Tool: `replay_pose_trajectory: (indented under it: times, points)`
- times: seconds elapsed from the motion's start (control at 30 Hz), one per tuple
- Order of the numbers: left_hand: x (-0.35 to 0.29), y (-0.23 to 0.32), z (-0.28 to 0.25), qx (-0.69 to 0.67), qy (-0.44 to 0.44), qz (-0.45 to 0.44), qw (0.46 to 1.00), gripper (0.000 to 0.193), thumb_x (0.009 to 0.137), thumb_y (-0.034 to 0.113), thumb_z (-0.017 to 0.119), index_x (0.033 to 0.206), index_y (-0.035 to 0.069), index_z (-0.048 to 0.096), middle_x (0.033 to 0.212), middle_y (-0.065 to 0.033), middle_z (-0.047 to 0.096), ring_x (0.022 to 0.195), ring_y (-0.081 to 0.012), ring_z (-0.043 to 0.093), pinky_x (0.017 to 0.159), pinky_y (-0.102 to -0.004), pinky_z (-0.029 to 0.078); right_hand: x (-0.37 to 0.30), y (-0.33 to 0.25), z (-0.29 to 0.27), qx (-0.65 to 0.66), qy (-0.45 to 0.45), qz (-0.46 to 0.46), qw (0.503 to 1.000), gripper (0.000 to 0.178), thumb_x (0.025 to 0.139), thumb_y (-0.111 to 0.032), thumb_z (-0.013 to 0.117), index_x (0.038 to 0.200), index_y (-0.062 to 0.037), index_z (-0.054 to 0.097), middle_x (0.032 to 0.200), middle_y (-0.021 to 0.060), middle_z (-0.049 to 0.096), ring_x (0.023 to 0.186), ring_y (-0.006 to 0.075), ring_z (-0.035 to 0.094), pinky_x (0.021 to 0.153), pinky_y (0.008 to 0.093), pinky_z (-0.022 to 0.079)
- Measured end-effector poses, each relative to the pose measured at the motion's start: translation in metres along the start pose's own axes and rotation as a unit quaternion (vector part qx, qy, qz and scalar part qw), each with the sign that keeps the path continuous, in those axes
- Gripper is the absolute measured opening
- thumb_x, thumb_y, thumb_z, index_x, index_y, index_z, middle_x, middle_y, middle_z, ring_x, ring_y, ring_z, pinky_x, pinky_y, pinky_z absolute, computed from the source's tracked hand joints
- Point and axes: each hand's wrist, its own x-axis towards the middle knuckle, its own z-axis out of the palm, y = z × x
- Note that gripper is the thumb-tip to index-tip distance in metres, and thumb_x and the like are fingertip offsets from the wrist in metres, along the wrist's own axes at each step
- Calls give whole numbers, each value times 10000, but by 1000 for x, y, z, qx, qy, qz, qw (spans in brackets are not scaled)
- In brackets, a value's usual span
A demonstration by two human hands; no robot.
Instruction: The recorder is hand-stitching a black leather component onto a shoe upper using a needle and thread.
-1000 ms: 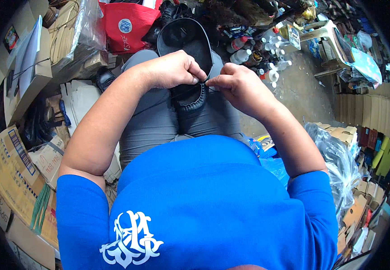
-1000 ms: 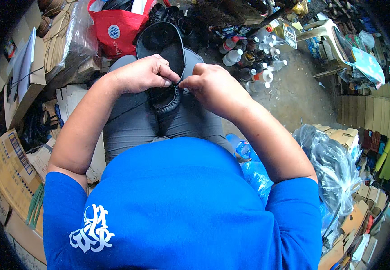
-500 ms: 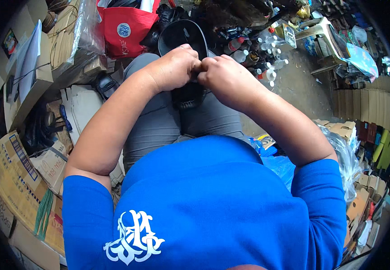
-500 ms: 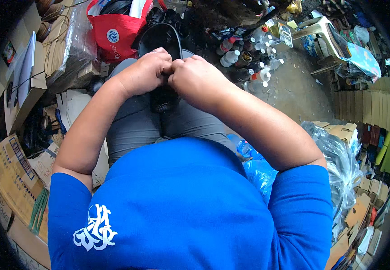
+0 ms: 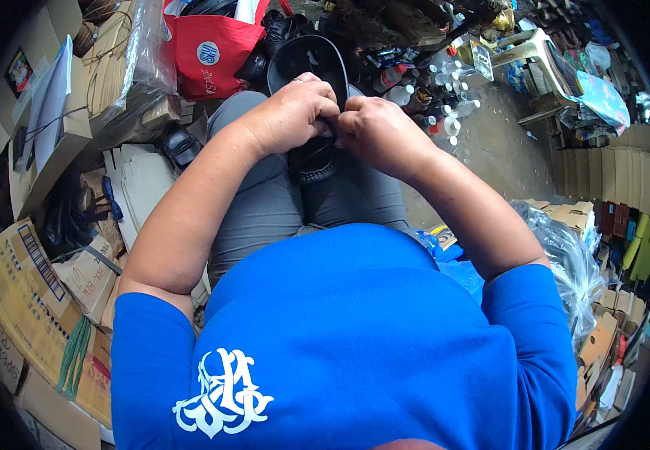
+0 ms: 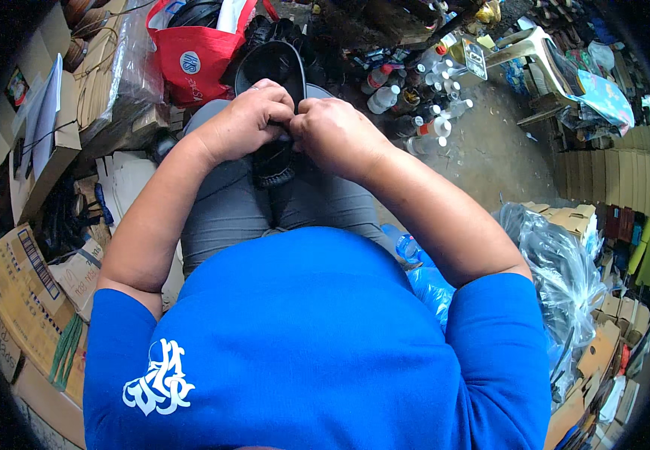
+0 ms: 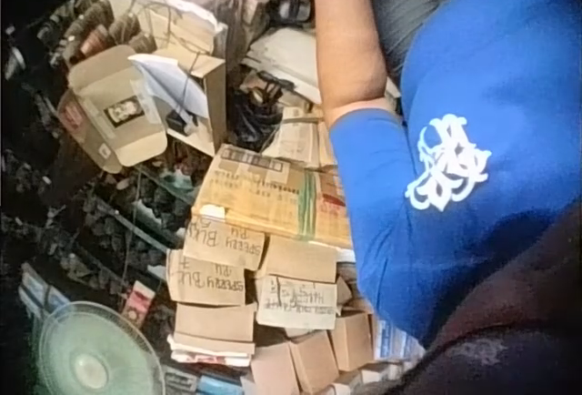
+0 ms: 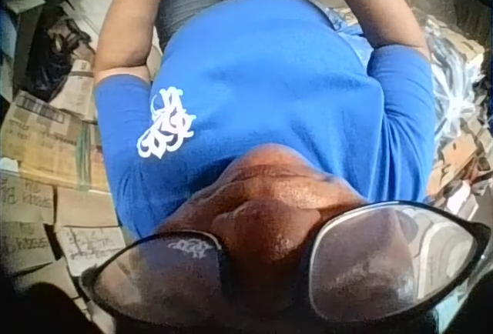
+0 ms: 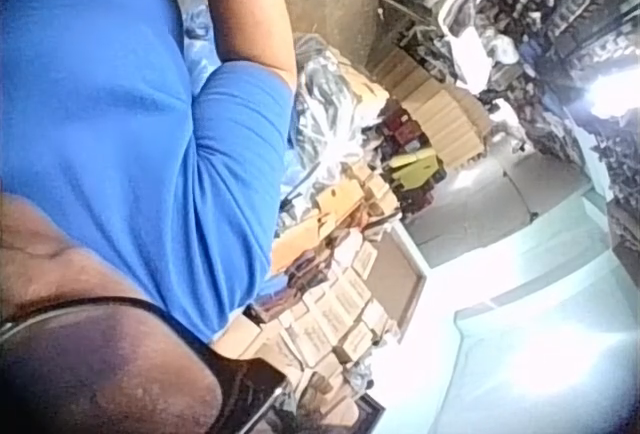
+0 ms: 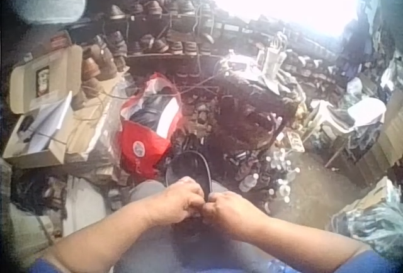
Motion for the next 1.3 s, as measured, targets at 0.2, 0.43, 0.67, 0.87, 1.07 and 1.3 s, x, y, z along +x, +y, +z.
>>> replay_pose_trajectory:
  times: [0.2, 0.43, 0.67, 0.87, 1.07, 1.3]
  points:
    - [-27, 37, -1, 103, 239, -107, 960, 494, 670, 172, 795, 1098, 66, 572, 1091, -110, 588, 1055, -317, 550, 919, -407, 435, -15, 13, 6, 249, 25, 120, 961, 204, 778, -261, 734, 868, -85, 684, 801, 110, 629, 779, 246, 644, 692, 366, 505]
    - [-101, 64, -15, 30, 22, -232, 972, 467, 723, 142, 722, 1170, 100, 591, 884, -54, 636, 860, -222, 565, 783, -316, 424, -97, 70, -50, 770, 159, 27, 617, 280, 927, -357, 569, 1045, -108, 620, 700, -52, 476, 658, 87, 445, 772, 339, 413]
    - [-58, 32, -17, -290, 364, -242, 851, 343, 1003, 317, 464, 1066, 25, 633, 969, -99, 648, 918, -190, 596, 897, -323, 447, -134, 98, -36, 476, 48, 267, 837, 346, 925, -313, 590, 1175, -79, 637, 1063, 26, 638, 891, 98, 543, 846, 309, 435]
    - [-33, 28, -4, -758, 252, -76, 597, 437, 1025, 395, 333, 722, 111, 470, 642, -17, 461, 634, -160, 453, 744, -348, 418, -116, 60, 35, 258, -85, 357, 894, 379, 937, -373, 561, 843, -26, 683, 695, 106, 636, 666, 175, 564, 686, 340, 465]
    - [-50, 13, -9, -689, 306, -230, 616, 450, 1013, 376, 394, 628, 149, 342, 544, 28, 278, 469, -113, 263, 626, -334, 371, -132, 73, 46, 56, -34, 241, 968, 393, 935, -366, 507, 690, -71, 589, 675, 150, 592, 712, 361, 575, 709, 432, 399]
    - [-58, 25, -2, -664, 384, -258, 587, 355, 1009, 303, 418, 692, 150, 371, 553, 42, 239, 517, -123, 291, 681, -324, 410, -134, 77, 65, 18, 47, 210, 976, 282, 928, -299, 545, 764, -89, 637, 667, 81, 586, 715, 252, 591, 710, 381, 402]
